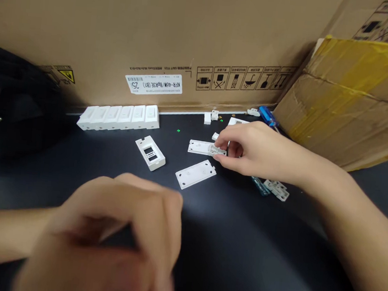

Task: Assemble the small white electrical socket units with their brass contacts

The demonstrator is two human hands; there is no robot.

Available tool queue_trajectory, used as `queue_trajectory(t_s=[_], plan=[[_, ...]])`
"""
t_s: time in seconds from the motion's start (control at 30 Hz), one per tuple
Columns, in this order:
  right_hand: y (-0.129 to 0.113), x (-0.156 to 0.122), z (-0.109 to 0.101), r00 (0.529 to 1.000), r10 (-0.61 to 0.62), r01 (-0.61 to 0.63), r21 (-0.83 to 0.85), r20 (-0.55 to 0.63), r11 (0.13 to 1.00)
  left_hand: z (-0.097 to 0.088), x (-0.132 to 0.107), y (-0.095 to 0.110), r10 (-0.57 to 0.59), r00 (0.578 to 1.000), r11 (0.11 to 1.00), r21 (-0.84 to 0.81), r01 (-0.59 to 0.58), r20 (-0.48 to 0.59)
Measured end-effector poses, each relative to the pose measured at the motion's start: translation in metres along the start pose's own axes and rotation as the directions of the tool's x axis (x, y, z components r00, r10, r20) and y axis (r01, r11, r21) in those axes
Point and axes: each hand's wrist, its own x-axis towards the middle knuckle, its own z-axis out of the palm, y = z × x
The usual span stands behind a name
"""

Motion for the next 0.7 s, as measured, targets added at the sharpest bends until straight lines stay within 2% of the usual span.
queue_trajectory(t_s=[0.03, 0.07, 0.1, 0.17, 0.2, 0.27, 0.37, 0.47, 0.57, 0.7], plan=[[0.000, 0.000, -0.001, 1.000, -0.001, 0.001, 0.009, 0.000, 1.000, 0.000, 0.005, -0.011, 0.028, 1.000, 0.999, -0.038, -0.028, -0.006], [-0.001, -0.001, -0.002, 1.000, -0.001, 0.001, 0.021, 0.001, 1.000, 0.003, 0.009, -0.021, 0.058, 0.994, 0.995, -0.078, -0.065, -0.089], [-0.002, -0.001, -0.003, 1.000, -0.003, 0.003, 0.037, -0.002, 0.999, 0.007, 0.011, -0.029, 0.119, 0.980, 0.992, -0.024, -0.124, -0.157], [-0.004, -0.002, -0.004, 1.000, -0.013, 0.014, 0.077, -0.002, 0.997, 0.018, 0.010, -0.040, 0.226, 0.962, 0.952, 0.242, -0.186, -0.150], [-0.005, -0.003, -0.004, 1.000, -0.022, 0.022, 0.098, 0.000, 0.995, 0.023, 0.008, -0.044, 0.239, 0.962, 0.936, 0.297, -0.192, -0.134], [-0.006, -0.004, -0.004, 0.999, -0.043, 0.043, 0.135, -0.001, 0.990, 0.030, 0.004, -0.046, 0.177, 0.980, 0.932, 0.335, -0.137, -0.093], [-0.007, -0.005, -0.003, 0.997, -0.077, 0.079, 0.174, -0.014, 0.982, 0.032, 0.000, -0.046, 0.087, 0.993, 0.955, 0.291, -0.062, -0.074], [-0.008, -0.005, -0.003, 0.994, -0.103, 0.106, 0.178, -0.022, 0.978, 0.032, -0.001, -0.044, 0.118, 0.990, 0.969, 0.226, -0.098, -0.077], [-0.009, -0.006, -0.003, 0.995, -0.096, 0.096, 0.162, -0.013, 0.982, 0.032, 0.000, -0.043, 0.152, 0.983, 0.986, 0.091, -0.143, -0.107], [-0.007, -0.004, -0.001, 0.999, -0.033, 0.030, 0.125, 0.019, 0.992, 0.031, 0.000, -0.046, 0.112, 0.989, 0.993, 0.035, -0.110, -0.094]])
